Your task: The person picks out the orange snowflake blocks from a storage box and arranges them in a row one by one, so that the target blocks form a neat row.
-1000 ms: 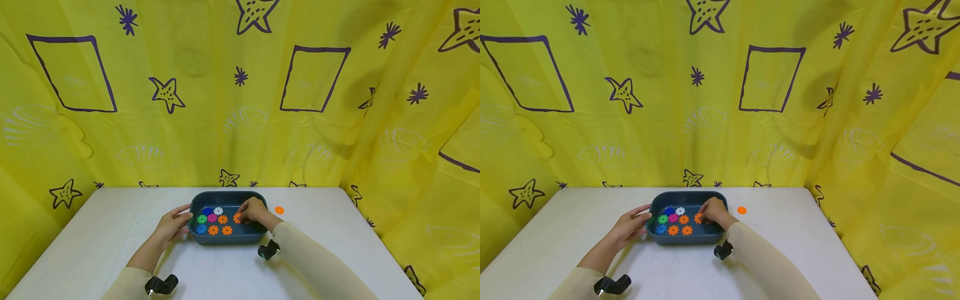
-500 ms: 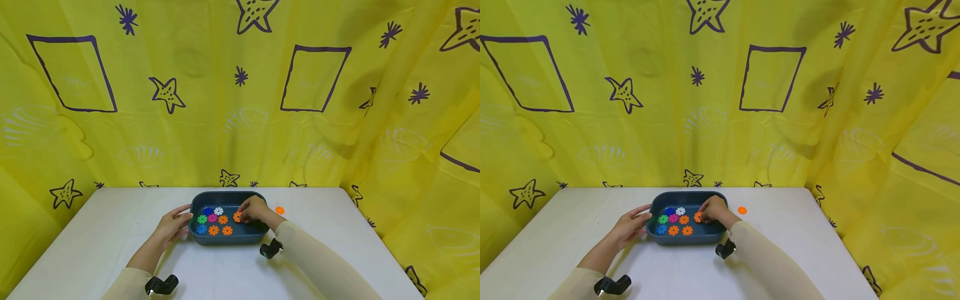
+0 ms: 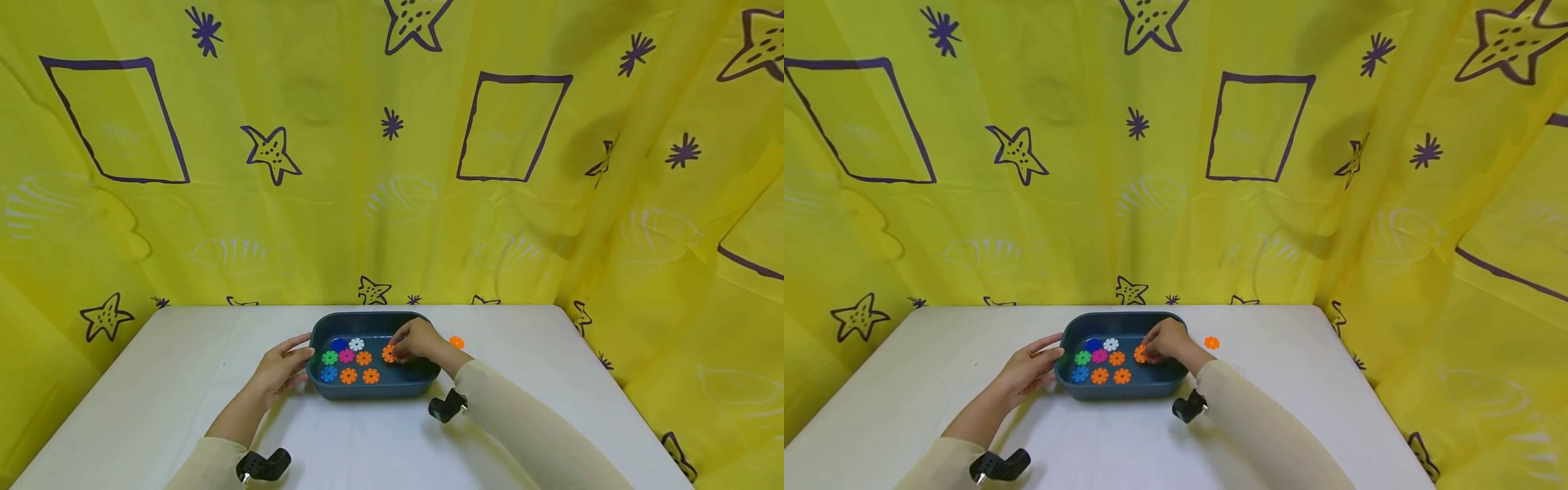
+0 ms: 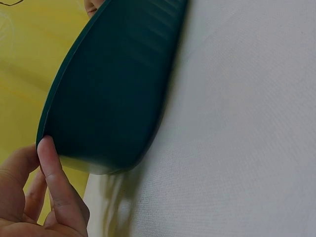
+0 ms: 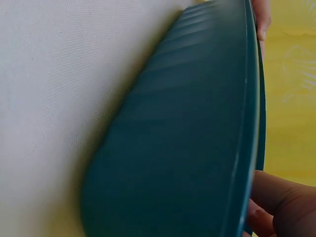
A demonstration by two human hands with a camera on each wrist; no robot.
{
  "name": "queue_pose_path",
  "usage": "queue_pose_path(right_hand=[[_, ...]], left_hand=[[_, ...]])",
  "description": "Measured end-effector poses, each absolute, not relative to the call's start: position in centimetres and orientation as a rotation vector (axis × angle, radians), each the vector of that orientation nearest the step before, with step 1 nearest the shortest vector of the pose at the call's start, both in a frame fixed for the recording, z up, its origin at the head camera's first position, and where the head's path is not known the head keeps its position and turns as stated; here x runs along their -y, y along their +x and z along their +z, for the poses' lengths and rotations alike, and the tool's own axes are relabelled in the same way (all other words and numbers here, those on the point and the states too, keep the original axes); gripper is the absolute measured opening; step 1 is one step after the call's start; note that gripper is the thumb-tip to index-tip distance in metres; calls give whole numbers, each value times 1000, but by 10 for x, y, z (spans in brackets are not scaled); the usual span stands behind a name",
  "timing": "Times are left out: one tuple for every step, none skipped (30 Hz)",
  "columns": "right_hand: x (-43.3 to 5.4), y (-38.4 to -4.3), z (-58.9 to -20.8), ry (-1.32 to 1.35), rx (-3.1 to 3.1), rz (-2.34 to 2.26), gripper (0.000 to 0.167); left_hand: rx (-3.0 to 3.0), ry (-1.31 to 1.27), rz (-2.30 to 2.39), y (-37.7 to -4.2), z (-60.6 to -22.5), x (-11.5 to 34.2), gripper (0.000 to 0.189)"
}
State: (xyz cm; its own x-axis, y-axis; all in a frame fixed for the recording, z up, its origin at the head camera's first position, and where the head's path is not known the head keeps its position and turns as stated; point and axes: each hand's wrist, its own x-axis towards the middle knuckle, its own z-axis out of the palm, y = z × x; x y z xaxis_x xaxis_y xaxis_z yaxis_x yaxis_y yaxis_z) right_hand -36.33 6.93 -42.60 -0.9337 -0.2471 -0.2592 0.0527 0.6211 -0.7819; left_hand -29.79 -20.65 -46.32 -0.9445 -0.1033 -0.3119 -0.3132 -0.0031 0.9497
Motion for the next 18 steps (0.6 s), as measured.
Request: queue_pose_path(right_hand=[[-70, -363, -425, -154, -2501, -1227, 13], [-70, -363, -424, -155, -2498, -1229, 13], [-71, -363, -423, -156, -2497, -1231, 13], [-71, -362, -422, -159, -2496, -1232, 13], [-72, -362, -421, -154, -2491, -1240, 13], [-72, -361, -420, -152, -2488, -1245, 13], [-73, -361, -419, -152, -2486, -1247, 13], [-74, -361, -419, -153, -2485, -1247, 14], [-74, -361, -418, -153, -2482, -1250, 14], [-75, -361, -418, -153, -2478, -1255, 14], [-76, -360, -417, -155, -2474, -1261, 14], [-76, -360, -417, -154, -2472, -1265, 15], [-77, -360, -417, -153, -2470, -1270, 15], [-78, -360, -416, -157, -2470, -1272, 15], [-79, -360, -416, -158, -2468, -1278, 15], [-80, -359, -416, -158, -2466, -1284, 15], [-81, -359, -415, -158, -2465, -1286, 16], [-82, -358, -415, -156, -2463, -1290, 16]], left_hand=[[-2104, -443, 2078, -298, -463, 207, 48], [-2102, -443, 2080, -298, -463, 207, 48], [-2100, -442, 2082, -298, -463, 207, 48], [-2099, -440, 2084, -298, -464, 207, 49], [-2098, -439, 2086, -299, -464, 207, 49], [-2097, -438, 2087, -299, -464, 207, 49], [-2098, -437, 2087, -299, -464, 207, 49], [-2098, -437, 2088, -299, -463, 207, 49], [-2098, -436, 2088, -298, -463, 207, 49], [-2098, -435, 2089, -298, -463, 207, 49], [-2098, -434, 2090, -298, -463, 207, 49], [-2097, -435, 2090, -298, -463, 207, 49], [-2097, -434, 2091, -298, -463, 207, 49], [-2096, -435, 2091, -298, -463, 207, 49], [-2095, -435, 2092, -298, -463, 207, 49], [-2093, -436, 2093, -298, -463, 207, 49], [-2091, -438, 2094, -298, -463, 207, 49], [-2089, -439, 2094, -298, -463, 207, 49]])
